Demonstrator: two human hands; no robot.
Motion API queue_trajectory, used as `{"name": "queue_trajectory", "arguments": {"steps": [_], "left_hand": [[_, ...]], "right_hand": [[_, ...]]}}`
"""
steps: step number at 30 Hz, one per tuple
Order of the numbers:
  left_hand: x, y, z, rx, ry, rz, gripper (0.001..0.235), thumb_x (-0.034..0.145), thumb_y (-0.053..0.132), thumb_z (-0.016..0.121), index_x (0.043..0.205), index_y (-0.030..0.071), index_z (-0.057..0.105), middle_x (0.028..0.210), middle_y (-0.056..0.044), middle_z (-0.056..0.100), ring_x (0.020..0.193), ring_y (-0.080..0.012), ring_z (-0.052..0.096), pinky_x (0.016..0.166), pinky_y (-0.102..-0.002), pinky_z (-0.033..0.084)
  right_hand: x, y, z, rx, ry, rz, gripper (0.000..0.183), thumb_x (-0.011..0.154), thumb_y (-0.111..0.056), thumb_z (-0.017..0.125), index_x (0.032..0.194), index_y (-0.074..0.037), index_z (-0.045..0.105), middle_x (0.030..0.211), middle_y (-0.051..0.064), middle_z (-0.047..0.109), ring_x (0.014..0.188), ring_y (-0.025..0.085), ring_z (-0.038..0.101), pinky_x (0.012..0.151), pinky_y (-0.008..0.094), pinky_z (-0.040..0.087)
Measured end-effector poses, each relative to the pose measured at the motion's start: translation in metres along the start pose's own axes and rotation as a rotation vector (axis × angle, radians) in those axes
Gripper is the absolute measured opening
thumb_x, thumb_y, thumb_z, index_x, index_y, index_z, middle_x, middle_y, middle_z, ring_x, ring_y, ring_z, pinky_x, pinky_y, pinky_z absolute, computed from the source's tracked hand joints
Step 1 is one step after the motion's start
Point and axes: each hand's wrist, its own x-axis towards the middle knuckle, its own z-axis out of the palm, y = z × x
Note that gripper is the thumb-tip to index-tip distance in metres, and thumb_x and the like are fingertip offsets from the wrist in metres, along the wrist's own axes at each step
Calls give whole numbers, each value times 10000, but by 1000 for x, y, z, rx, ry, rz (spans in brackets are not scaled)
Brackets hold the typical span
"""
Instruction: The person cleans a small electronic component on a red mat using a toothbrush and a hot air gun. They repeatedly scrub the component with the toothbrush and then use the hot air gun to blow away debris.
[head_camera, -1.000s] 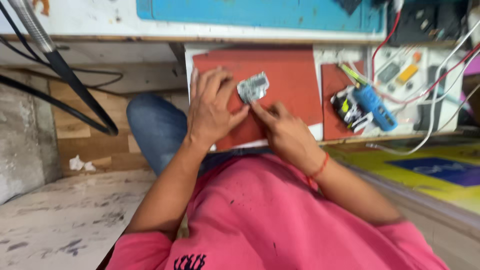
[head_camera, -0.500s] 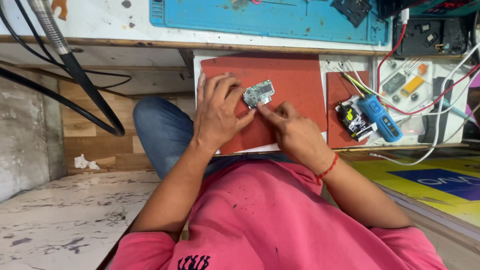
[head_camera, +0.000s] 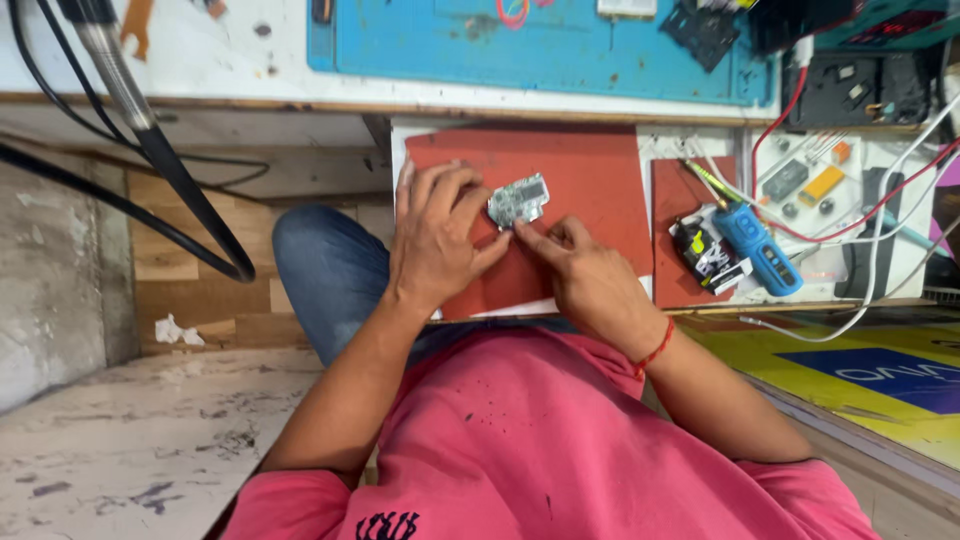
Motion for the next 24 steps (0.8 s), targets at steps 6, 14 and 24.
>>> {"name": "queue_trajectory", "arguments": {"steps": [6, 14, 24], "left_hand": [[9, 6, -8, -36, 14, 17, 546, 714, 351, 853, 1141, 47, 701, 1240, -123, 611, 1248, -341, 532, 1113, -567, 354], [9, 13, -13, -65, -35, -57, 519, 713, 344, 850, 1115, 46, 715, 1223, -121, 616, 1202, -342, 525, 1069, -524, 371], [11, 10, -15, -20, -12, -6, 500, 711, 362, 846, 1086, 56, 718, 1195, -101, 624, 1209, -303, 537, 1129, -583, 298]], "right_hand": [[11, -8, -14, -62, -27, 119, 667, 835, -45, 525, 1475, -230, 539, 1165, 180, 601, 732, 408, 677, 617, 498, 563], [9, -2, -14, 47, -33, 196, 618, 865, -39, 464, 1434, -259, 558, 1148, 134, 618, 835, 410, 693, 740, 513, 562], [9, 6, 2, 39, 68, 172, 569, 888, -61, 512, 1421, -248, 578, 1098, 134, 628, 765, 391, 698, 690, 499, 568]]}}
